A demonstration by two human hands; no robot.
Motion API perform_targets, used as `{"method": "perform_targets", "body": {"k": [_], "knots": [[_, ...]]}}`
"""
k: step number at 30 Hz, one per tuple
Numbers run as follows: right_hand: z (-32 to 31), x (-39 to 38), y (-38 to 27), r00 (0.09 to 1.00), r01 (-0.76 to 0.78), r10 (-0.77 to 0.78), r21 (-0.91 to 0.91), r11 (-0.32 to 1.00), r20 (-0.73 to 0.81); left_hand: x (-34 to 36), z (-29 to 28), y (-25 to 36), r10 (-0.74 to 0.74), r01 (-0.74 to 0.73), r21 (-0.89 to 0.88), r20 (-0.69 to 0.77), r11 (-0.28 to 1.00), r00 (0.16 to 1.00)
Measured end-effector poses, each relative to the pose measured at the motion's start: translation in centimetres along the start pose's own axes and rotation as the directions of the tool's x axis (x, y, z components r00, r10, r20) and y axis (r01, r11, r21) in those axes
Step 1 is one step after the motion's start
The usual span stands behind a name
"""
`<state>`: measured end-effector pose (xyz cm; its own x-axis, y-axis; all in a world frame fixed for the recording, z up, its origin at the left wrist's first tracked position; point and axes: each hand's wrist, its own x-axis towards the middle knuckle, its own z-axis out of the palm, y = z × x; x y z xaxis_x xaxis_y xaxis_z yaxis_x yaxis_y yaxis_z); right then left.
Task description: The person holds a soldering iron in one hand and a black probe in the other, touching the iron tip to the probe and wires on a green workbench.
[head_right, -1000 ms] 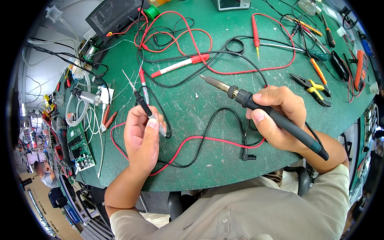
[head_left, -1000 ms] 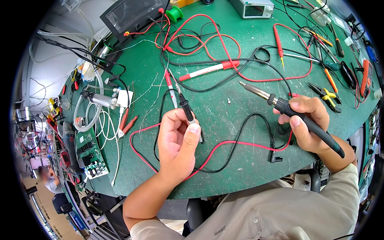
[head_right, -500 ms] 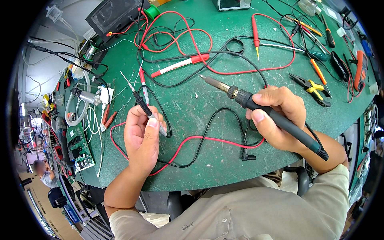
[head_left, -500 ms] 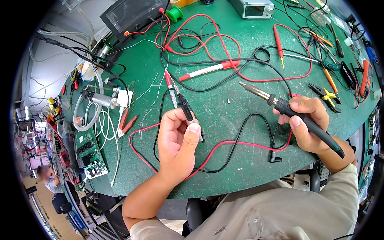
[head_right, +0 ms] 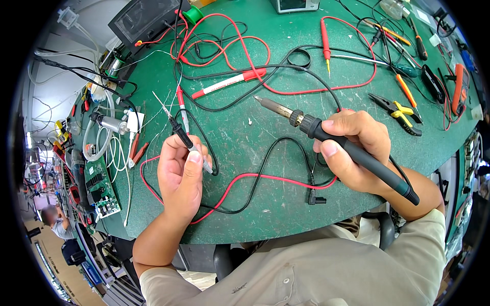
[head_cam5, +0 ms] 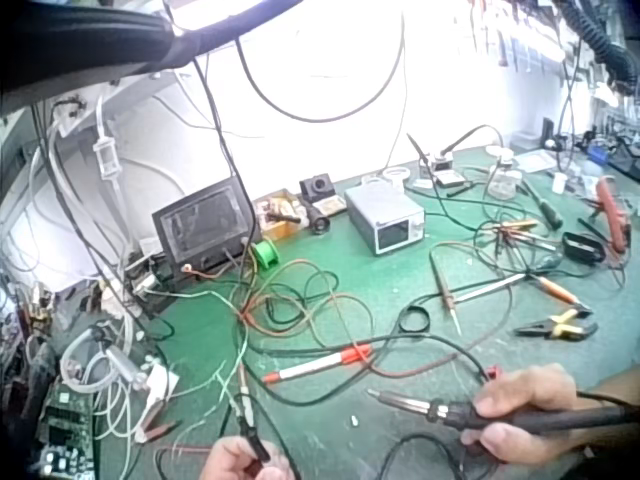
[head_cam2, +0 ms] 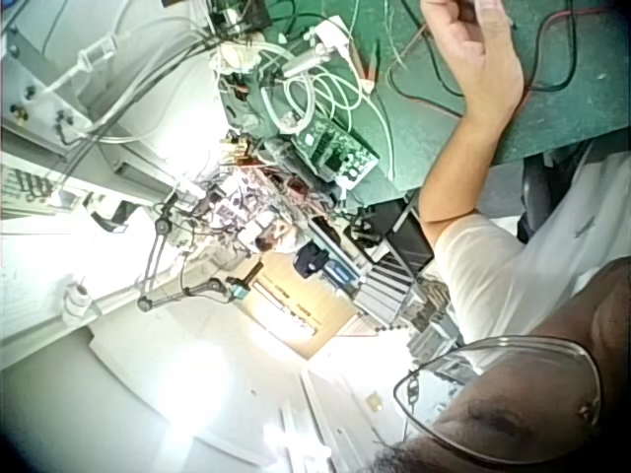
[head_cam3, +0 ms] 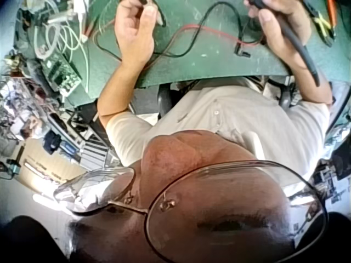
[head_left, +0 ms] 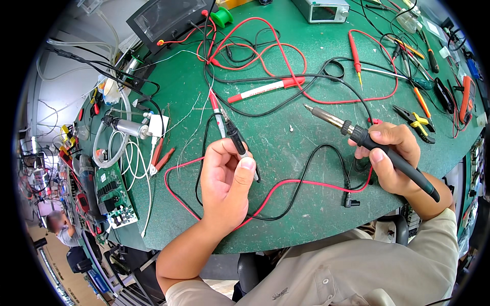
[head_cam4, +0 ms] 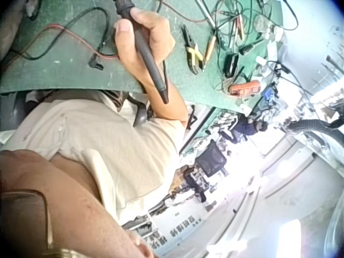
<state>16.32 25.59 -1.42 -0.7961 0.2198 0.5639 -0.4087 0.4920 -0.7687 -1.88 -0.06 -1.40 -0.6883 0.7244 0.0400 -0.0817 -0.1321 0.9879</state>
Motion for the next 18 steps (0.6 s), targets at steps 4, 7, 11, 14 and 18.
{"method": "perform_targets", "body": {"k": [4, 7, 11, 14, 18], "knots": [[0.05, -0.02, -0.02, 1.0, -0.006, 0.006, 0.003, 1.0, -0.005, 0.0, -0.01, -0.01, 0.003, -0.003, 0.007, 0.003, 1.0, 1.0], [-0.01, -0.03, 0.0, 1.0, -0.002, 0.002, 0.0, 1.0, 0.003, 0.0, -0.01, -0.01, 0.005, -0.005, 0.004, 0.005, 1.0, 1.0], [0.01, -0.04, 0.05, 1.0, 0.004, -0.004, -0.001, 1.0, 0.0, 0.01, -0.02, -0.05, 0.008, -0.008, 0.005, 0.009, 1.0, 1.0], [0.03, -0.01, 0.06, 1.0, 0.005, -0.005, 0.004, 1.0, 0.0, 0.0, -0.09, -0.11, 0.01, -0.01, 0.012, 0.014, 1.0, 1.0], [0.02, 0.0, 0.0, 1.0, -0.002, 0.002, 0.008, 1.0, 0.002, 0.01, 0.01, -0.02, 0.008, -0.008, 0.011, 0.011, 1.0, 1.0]]}}
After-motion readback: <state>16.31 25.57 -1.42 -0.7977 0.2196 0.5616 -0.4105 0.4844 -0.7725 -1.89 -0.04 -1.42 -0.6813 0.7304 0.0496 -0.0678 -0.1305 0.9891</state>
